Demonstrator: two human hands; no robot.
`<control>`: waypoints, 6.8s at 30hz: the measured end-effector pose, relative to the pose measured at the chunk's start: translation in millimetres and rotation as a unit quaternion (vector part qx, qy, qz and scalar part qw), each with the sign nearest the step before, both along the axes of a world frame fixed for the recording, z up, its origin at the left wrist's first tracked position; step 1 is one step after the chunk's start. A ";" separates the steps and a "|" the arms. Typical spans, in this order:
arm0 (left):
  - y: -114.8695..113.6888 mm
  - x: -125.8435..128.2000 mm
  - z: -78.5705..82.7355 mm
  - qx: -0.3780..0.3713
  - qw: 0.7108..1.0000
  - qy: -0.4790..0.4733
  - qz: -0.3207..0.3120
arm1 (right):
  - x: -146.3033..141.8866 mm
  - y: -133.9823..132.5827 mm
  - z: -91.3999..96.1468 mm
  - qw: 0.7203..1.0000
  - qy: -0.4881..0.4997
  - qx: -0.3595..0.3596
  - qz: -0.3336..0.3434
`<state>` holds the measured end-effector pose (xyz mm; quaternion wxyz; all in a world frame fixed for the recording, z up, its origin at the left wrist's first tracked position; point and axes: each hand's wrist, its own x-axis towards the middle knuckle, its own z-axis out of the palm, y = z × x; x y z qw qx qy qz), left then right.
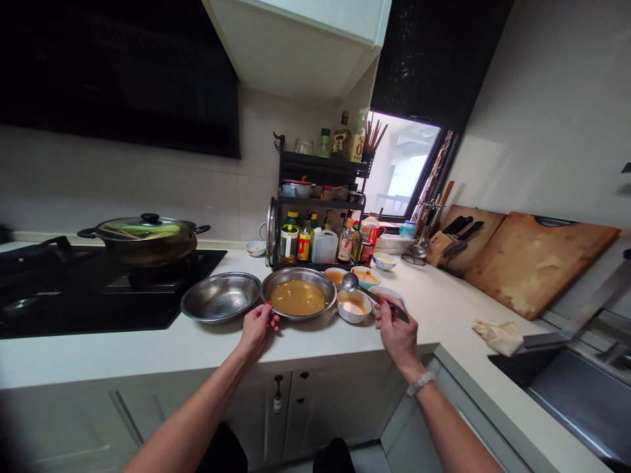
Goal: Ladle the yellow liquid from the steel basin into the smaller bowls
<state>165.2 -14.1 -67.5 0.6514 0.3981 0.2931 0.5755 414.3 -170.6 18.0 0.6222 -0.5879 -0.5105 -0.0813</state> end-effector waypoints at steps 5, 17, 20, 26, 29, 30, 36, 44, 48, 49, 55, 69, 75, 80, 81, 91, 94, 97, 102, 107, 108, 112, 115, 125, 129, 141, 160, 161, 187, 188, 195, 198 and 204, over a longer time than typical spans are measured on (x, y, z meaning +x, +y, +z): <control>0.0 0.1 0.4 0.001 1.000 0.005 0.004 | 17.9 -18.1 -16.0 0.998 0.008 -0.047 -0.048; -0.3 -0.6 0.9 -0.003 1.000 0.007 0.004 | 31.0 -16.4 -25.7 0.976 0.218 -0.003 -0.012; 0.4 -0.5 -0.1 0.000 1.000 0.007 0.002 | 33.8 -15.1 -23.7 0.959 0.282 0.024 0.000; 2.1 -0.1 -3.2 0.002 1.000 0.005 0.000 | 31.6 -15.7 -16.5 0.946 0.320 0.047 0.015; 2.2 -0.2 -3.5 0.004 1.000 0.006 0.002 | 28.9 -15.9 -10.3 0.944 0.325 0.054 0.019; 2.1 -0.3 -3.4 0.004 1.000 0.006 0.001 | 28.1 -15.9 -8.2 0.943 0.328 0.056 0.021; 1.9 -0.6 -3.2 0.000 1.000 0.004 -0.001 | 22.8 -12.6 5.2 0.942 0.326 0.072 0.037; 0.8 -0.4 -2.0 -0.004 1.000 0.005 0.002 | 10.7 9.1 14.1 0.945 0.315 0.068 0.058; 1.5 -0.1 -3.5 0.002 1.000 0.006 0.003 | -0.4 21.7 10.0 0.957 0.280 0.042 0.072; 1.8 0.1 -3.8 0.003 1.000 0.005 0.003 | -3.7 23.9 8.6 0.963 0.257 0.031 0.077; 1.5 0.8 -2.1 0.000 1.000 0.006 0.002 | -23.1 25.3 5.1 0.989 0.091 0.008 0.117; 0.4 -0.2 -1.6 0.001 1.000 0.006 0.001 | 1.6 -5.4 1.7 0.996 0.086 -0.003 -0.020; -0.2 -0.5 1.1 -0.003 1.000 0.010 0.002 | 17.3 -20.8 -10.6 0.994 0.097 -0.044 -0.039; -1.6 -0.4 2.6 -0.002 1.000 0.016 0.008 | 18.1 -20.1 -14.7 0.989 0.137 -0.048 -0.019; -1.9 -0.4 2.8 -0.003 1.000 0.017 0.009 | 18.9 -19.0 -15.2 0.987 0.150 -0.046 -0.016; -1.9 -0.5 3.1 -0.004 1.000 0.014 0.006 | 29.4 -12.8 -13.2 0.957 0.289 0.030 0.005; -2.0 -0.7 2.8 -0.003 1.000 0.013 0.005 | 28.6 -13.2 -10.6 0.950 0.310 0.041 0.013; -1.9 -0.7 2.4 -0.002 1.000 0.008 0.002 | 28.1 -13.6 -8.2 0.947 0.318 0.046 0.016; -1.7 -0.6 2.4 -0.007 1.000 0.006 0.002 | 26.6 -13.7 -1.2 0.947 0.315 0.056 0.021; -1.4 -0.3 1.7 -0.006 1.000 0.008 0.004 | 21.6 -10.2 11.4 0.951 0.302 0.065 0.025; -1.2 -0.3 1.3 -0.005 1.000 0.008 0.004 | 20.3 -8.3 13.9 0.951 0.302 0.066 0.029; -0.4 -0.2 -0.5 -0.001 1.000 0.006 0.004 | 13.3 3.3 21.8 0.947 0.308 0.081 0.046; 0.1 -0.1 -1.4 -0.003 1.000 0.006 0.001 | 5.6 13.8 24.2 0.949 0.300 0.079 0.059; -0.4 -0.1 -1.4 -0.005 1.000 0.000 -0.003 | -31.9 26.0 20.7 0.986 0.100 0.016 0.131; -1.0 0.0 0.1 -0.007 1.000 0.000 -0.002 | -35.9 19.5 16.9 0.990 0.011 0.016 0.142; 1.0 -0.1 -2.2 -0.001 1.000 0.008 0.001 | 12.4 -7.5 -12.2 0.998 0.044 -0.030 -0.032; 1.9 0.0 -2.5 0.000 1.000 0.010 -0.002 | 25.6 -10.3 -11.0 0.962 0.271 0.037 0.003; 1.9 0.1 -2.5 -0.001 1.000 0.010 -0.001 | 24.7 -10.9 -9.1 0.960 0.278 0.042 0.004; 1.0 0.3 -2.3 0.001 1.000 0.003 0.000 | -1.0 8.8 17.6 0.954 0.289 0.053 0.051; 0.8 0.3 -2.1 0.000 1.000 0.004 0.000 | -3.8 11.1 17.3 0.956 0.283 0.050 0.055; -0.6 -0.2 -0.3 -0.004 1.000 0.006 -0.003 | -25.2 19.1 11.7 0.986 0.132 0.004 0.103; -0.3 -0.1 -1.0 -0.005 1.000 0.007 -0.005 | -30.9 18.0 7.1 0.991 0.058 -0.006 0.121; 0.8 -0.3 -1.8 -0.008 1.000 0.008 -0.004 | -31.8 11.7 3.4 0.993 -0.012 0.001 0.119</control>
